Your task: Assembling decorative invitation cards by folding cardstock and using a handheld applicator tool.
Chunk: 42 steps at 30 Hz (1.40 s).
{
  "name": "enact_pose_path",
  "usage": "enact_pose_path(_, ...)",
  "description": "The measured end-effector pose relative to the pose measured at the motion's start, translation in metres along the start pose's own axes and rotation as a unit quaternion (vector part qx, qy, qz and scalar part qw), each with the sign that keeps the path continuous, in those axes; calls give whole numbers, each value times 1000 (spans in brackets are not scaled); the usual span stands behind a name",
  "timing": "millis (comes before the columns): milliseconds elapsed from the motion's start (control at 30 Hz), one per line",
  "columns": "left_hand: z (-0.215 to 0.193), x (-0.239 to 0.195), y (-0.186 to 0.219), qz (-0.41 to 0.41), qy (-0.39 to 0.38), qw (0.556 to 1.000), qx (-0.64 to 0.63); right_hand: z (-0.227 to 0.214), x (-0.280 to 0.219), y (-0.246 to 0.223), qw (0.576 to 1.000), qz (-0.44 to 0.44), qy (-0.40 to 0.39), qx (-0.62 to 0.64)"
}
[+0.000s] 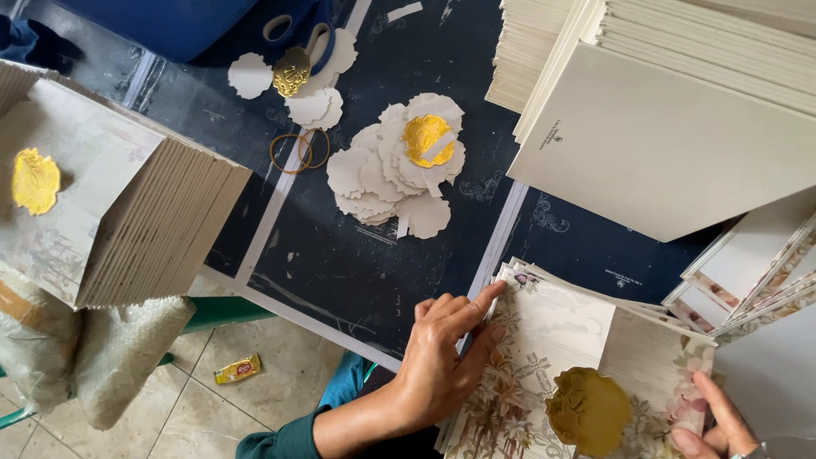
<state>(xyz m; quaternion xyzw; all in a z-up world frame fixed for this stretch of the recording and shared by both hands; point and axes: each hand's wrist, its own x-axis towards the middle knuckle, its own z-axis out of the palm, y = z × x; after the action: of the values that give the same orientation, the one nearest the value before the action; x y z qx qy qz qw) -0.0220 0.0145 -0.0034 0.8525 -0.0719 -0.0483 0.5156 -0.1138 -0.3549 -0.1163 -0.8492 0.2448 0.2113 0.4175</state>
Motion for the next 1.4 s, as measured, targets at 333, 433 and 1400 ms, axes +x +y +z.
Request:
enact_pose_path(333,8,0,-13,67,23,995,76,18,-83,-148,964,-95,249,24)
enact_pose_path(433,10,-3,-18,2,-12,998,65,11,-82,-146,977,-85,197,4)
enact_pose_path(1400,-2,12,19,-327,-106,826,-447,25,-67,-94,981,-15,92,-171)
